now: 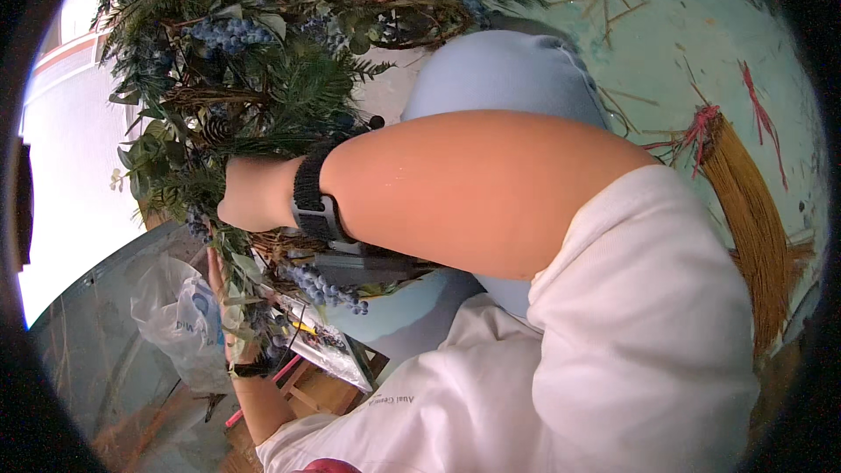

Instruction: Assembling decorative wreaths with pine branches, berries, and pinecones.

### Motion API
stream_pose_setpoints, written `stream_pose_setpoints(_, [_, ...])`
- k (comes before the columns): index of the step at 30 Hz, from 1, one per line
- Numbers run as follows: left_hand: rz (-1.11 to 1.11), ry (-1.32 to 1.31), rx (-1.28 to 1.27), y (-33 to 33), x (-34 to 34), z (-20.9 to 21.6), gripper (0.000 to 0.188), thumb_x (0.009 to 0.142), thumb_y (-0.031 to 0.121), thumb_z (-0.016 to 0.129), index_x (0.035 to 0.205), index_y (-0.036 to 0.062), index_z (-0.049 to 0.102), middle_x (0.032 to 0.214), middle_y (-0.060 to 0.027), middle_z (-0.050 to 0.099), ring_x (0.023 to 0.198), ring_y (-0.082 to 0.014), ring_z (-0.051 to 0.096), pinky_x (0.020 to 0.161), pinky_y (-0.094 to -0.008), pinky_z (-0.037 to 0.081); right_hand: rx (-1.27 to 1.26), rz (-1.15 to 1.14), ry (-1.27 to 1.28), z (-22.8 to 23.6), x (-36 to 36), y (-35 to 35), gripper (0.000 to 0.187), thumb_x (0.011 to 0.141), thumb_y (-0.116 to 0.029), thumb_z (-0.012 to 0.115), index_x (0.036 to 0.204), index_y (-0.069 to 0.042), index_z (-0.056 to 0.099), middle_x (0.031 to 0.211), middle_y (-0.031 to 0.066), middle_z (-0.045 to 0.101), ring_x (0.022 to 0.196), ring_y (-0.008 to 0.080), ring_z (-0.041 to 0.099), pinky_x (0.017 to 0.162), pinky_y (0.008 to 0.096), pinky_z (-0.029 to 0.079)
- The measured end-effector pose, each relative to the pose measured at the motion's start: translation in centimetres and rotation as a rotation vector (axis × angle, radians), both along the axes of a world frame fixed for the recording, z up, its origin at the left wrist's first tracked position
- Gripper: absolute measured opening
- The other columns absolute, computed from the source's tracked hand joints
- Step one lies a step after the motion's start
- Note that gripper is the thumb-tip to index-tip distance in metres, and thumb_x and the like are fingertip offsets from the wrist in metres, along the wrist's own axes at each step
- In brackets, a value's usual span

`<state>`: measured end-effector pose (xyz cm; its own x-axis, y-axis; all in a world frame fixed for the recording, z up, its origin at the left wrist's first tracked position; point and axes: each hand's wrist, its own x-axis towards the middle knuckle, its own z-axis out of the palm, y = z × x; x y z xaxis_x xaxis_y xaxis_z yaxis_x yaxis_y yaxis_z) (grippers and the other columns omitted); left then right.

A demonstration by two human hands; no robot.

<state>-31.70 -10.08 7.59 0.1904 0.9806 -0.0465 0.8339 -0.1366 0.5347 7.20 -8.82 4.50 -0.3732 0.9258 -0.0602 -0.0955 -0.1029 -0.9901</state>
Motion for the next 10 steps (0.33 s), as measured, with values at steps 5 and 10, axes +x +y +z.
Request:
stream_pose_setpoints(5, [-0.393,0.017,0.440,-3.6,14.7,-0.6,0.064,0.085,0.036,0.056,0.134,0.0011,0.033,0.134,-0.0164,0.037,0.120,-0.0279,0.041,0.104,-0.0420,0.026,-0.053,0.088,-0.070,0.1,0.9,0.3,0.048,0.076,-0.030,0.055,0.091,0.015,0.056,0.083,0.0263,0.061,0.078,0.0340,0.061,0.071,0.0380,0.047])
stream_pose_setpoints(10, [-1.108,0.718,0.379,-3.3,19.9,3.9,0.106,0.071,0.061,0.061,0.140,0.0031,0.005,0.144,-0.0172,0.014,0.132,-0.0367,0.019,0.105,-0.0507,0.020,-0.007,0.071,-0.044,-0.7,0.7,0.5,0.048,0.075,-0.033,0.059,0.095,0.011,0.058,0.087,0.0244,0.062,0.082,0.0330,0.062,0.075,0.0375,0.046])
